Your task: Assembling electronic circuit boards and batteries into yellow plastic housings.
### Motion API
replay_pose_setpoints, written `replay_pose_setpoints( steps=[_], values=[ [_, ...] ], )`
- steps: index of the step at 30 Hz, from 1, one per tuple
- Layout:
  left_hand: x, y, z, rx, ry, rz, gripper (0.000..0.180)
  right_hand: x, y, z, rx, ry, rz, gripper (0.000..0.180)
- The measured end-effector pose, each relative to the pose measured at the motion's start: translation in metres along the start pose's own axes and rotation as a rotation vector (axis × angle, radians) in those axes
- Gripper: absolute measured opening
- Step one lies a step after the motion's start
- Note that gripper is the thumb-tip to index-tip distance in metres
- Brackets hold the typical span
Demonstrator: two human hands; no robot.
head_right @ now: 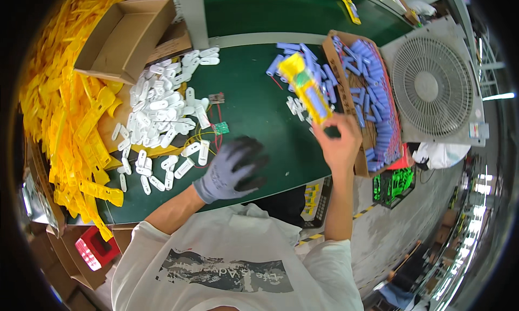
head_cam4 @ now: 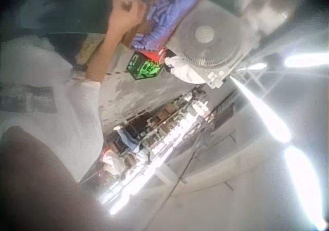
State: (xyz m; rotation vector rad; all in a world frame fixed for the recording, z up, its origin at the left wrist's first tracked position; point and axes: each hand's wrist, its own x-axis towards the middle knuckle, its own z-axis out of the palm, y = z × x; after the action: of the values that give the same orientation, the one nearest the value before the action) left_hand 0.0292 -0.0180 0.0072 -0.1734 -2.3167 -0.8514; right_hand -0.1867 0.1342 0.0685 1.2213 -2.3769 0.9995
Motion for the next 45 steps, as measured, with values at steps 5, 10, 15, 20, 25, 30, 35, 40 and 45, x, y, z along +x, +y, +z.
replay_pose_setpoints(
  steps=[5,10,15,20,25,30,35,40,45],
  values=[
    [-0.007,0.003,0.015,-0.063,-0.252,0.097,0.040,0.132,-0.025,0.099,-0.247,-0.075,0.050,0.031],
    [-0.005,0.001,0.038,-0.009,-0.442,0.050,0.038,0.243,0.024,0.231,-0.409,-0.141,0.190,0.045],
    [-0.008,0.003,0.031,-0.017,-0.456,-0.007,0.037,0.279,0.008,0.247,-0.396,-0.236,0.201,0.050],
    [-0.007,0.003,0.023,0.011,-0.440,-0.008,0.035,0.234,-0.065,0.123,0.178,-0.275,-0.012,0.032],
    [-0.009,-0.002,0.019,0.058,-0.412,-0.027,0.037,0.110,-0.130,-0.022,1.033,0.108,-0.385,0.043],
    [0.007,0.007,0.022,0.049,-0.372,-0.033,0.039,0.023,-0.121,-0.127,1.798,0.475,-0.650,0.026],
    [-0.009,0.040,0.021,0.140,-0.350,0.021,0.036,-0.006,-0.139,-0.140,1.978,0.441,-0.420,0.022],
    [-0.032,0.047,0.028,0.147,-0.094,-0.005,0.042,-0.004,-0.146,-0.132,2.133,0.334,-0.412,0.019],
    [-0.078,0.062,0.012,0.231,-0.091,-0.179,0.043,-0.030,-0.130,-0.148,2.230,0.199,-0.558,0.015]
  ],
)
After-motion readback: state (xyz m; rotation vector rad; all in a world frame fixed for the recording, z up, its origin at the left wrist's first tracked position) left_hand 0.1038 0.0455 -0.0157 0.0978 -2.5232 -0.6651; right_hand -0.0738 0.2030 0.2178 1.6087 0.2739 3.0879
